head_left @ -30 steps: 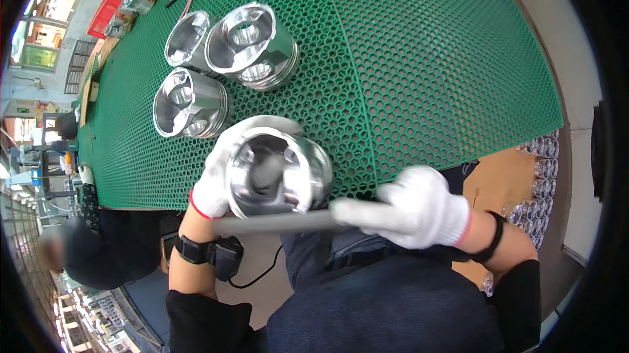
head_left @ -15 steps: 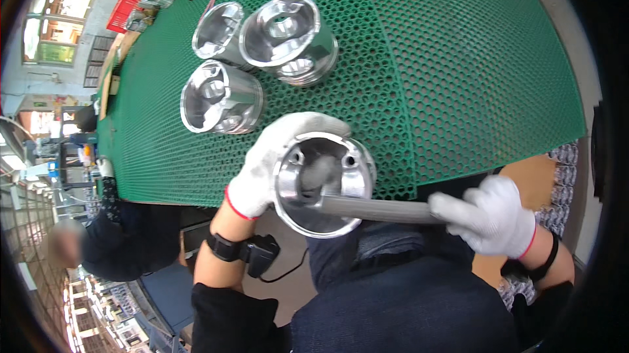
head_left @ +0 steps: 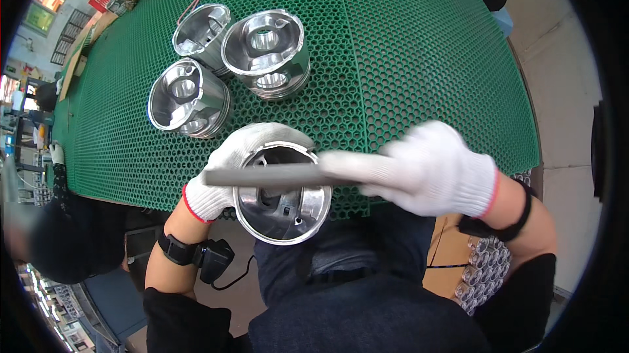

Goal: Filing the inside and edges of metal engine piston components using a metal file tool on a protective workbench matrix.

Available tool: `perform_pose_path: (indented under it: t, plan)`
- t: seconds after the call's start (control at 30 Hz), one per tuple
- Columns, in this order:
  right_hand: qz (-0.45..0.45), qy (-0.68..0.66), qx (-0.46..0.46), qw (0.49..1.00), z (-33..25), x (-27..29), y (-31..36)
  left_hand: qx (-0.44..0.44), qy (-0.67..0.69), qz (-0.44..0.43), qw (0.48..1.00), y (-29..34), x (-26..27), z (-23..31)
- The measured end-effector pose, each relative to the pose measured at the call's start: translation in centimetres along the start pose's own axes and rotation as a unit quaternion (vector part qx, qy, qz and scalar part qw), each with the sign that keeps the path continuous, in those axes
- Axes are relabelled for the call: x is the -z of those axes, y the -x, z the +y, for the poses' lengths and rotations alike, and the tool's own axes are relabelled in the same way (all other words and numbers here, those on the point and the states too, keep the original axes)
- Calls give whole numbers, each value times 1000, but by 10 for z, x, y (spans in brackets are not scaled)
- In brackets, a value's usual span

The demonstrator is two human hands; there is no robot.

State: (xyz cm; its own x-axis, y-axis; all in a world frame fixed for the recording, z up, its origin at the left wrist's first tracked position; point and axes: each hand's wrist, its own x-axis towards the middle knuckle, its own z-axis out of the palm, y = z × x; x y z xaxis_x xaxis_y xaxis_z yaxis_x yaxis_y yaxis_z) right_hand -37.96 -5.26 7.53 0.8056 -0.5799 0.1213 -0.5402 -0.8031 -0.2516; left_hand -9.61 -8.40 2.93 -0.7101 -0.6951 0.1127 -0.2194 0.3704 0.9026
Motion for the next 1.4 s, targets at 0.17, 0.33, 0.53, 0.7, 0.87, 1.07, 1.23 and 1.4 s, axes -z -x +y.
perform_pose_path:
  t: [0.17,0.33,0.53,0.7,0.87,1.07,1.23,1.4]
  plan:
    - [100,-209,-43,972,9,-21,-13,70,-14,52,996,26,-6,-5]
    - [168,-413,-264,855,19,-48,60,-55,-211,159,963,44,2,19]
    - [322,-478,-300,760,18,-73,63,89,-371,-6,924,83,-5,87]
    - [347,-491,-292,744,17,-71,61,-149,-254,-47,955,71,16,93]
    - [400,-487,-273,727,12,-71,62,-239,-476,-37,846,38,5,51]
    - [434,-521,-284,678,16,-80,64,-59,-544,-35,836,85,42,84]
    - [419,-523,-257,696,19,-74,69,187,-689,160,682,154,141,31]
    - [416,-532,-278,683,18,-73,54,299,-589,426,618,213,213,-30]
